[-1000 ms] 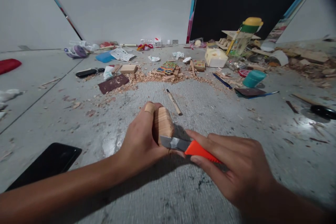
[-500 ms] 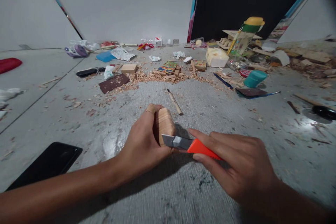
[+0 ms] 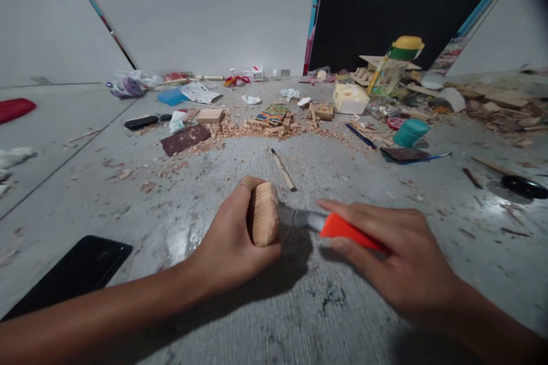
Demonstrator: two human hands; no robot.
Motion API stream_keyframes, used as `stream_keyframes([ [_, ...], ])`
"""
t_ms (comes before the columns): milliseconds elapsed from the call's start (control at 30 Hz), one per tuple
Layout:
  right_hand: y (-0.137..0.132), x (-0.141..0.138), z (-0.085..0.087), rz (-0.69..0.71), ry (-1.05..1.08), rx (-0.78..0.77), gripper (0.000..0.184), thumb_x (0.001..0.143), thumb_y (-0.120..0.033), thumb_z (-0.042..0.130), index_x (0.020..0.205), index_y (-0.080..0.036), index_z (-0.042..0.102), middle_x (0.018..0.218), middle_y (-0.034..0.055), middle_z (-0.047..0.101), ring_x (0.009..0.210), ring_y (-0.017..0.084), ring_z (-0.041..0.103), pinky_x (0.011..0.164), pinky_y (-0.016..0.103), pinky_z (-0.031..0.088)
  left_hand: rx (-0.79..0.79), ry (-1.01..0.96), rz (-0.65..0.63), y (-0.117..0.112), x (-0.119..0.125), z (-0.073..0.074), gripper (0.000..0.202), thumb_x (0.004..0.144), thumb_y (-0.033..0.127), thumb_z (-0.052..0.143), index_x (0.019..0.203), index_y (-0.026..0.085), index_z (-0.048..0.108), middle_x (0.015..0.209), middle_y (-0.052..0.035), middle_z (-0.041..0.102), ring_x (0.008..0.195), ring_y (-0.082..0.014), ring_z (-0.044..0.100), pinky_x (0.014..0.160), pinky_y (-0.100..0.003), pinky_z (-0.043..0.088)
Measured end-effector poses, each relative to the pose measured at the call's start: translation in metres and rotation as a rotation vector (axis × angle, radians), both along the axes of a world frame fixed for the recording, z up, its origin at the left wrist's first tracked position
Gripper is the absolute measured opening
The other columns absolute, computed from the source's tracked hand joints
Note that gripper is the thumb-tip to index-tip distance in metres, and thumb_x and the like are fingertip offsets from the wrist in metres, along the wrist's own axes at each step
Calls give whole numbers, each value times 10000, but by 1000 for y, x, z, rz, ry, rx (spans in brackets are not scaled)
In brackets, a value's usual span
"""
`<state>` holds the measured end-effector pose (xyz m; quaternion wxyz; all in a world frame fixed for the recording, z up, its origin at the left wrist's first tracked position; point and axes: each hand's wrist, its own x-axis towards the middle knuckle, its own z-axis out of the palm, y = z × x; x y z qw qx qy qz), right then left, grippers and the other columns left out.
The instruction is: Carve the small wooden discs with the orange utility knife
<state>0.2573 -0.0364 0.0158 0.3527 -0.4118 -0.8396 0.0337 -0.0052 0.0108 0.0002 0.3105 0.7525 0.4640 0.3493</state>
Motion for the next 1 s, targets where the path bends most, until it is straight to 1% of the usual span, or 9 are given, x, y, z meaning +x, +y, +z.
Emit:
stream_keyframes([
  [100, -5, -8, -3, 67, -34, 17, 324, 1137, -324, 607, 1418, -183, 688, 985, 15, 860, 739, 161, 808, 624, 281, 595, 38, -18, -23, 4, -1, -4, 460, 694, 238, 716, 1126, 255, 557, 925, 1, 614, 783, -205, 564, 685, -355, 502],
  [167, -5, -9, -5, 79, -39, 37, 331, 1136, -314, 605, 1422, -165, 679, 990, 14, 856, 745, 153, 800, 634, 280, 585, 28, -27, -30, 5, -1, -6, 515, 702, 254, 757, 1175, 258, 554, 942, 10, 614, 783, -196, 567, 680, -338, 502],
  [333, -6, -11, -11, 72, -50, 23, 339, 1152, -316, 573, 1428, -150, 676, 1004, 26, 851, 766, 141, 800, 623, 266, 564, -42, -60, -16, 1, 4, -2, 493, 727, 288, 790, 1138, 246, 521, 906, 12, 632, 758, -190, 587, 653, -324, 492],
  [467, -9, -14, -13, 60, -24, 26, 323, 1145, -306, 594, 1433, -174, 655, 992, 7, 840, 769, 145, 799, 657, 273, 580, -37, -35, -2, -1, 5, 1, 418, 729, 273, 748, 1066, 242, 503, 828, 31, 593, 690, -171, 538, 609, -321, 445],
  [600, -6, -11, -11, 34, -69, 99, 311, 1153, -317, 587, 1429, -189, 652, 826, -18, 773, 621, 143, 704, 550, 294, 489, -27, -50, -25, 0, 4, 1, 374, 676, 235, 713, 974, 250, 487, 773, 57, 524, 647, -150, 478, 554, -299, 386],
  [700, -3, -9, -10, 1, -124, 165, 326, 1163, -336, 588, 1437, -173, 654, 779, -17, 740, 594, 144, 657, 540, 309, 441, -74, -75, -24, 2, 7, 6, 350, 637, 226, 674, 917, 253, 468, 756, 59, 495, 649, -151, 465, 547, -298, 362],
  [867, 2, -12, -13, -14, -143, 180, 349, 1169, -378, 583, 1429, -172, 692, 787, -12, 759, 606, 150, 667, 565, 317, 455, -173, -81, -15, 8, 11, 12, 316, 643, 235, 668, 866, 253, 445, 743, 65, 461, 659, -143, 438, 560, -295, 324],
  [933, 12, -3, -15, -65, -134, 139, 376, 1159, -449, 585, 1415, -219, 737, 832, 5, 804, 645, 171, 714, 587, 317, 493, -188, -52, -2, 8, 8, 11, 327, 630, 249, 673, 869, 249, 450, 753, 61, 457, 675, -149, 431, 577, -305, 320],
  [1000, 28, 16, -16, -235, -94, 85, 376, 1126, -548, 602, 1292, -293, 824, 866, 24, 841, 678, 213, 754, 616, 335, 544, -139, -29, -10, 7, 2, 9, 346, 611, 259, 671, 889, 244, 465, 785, 50, 463, 706, -164, 433, 610, -320, 330],
])
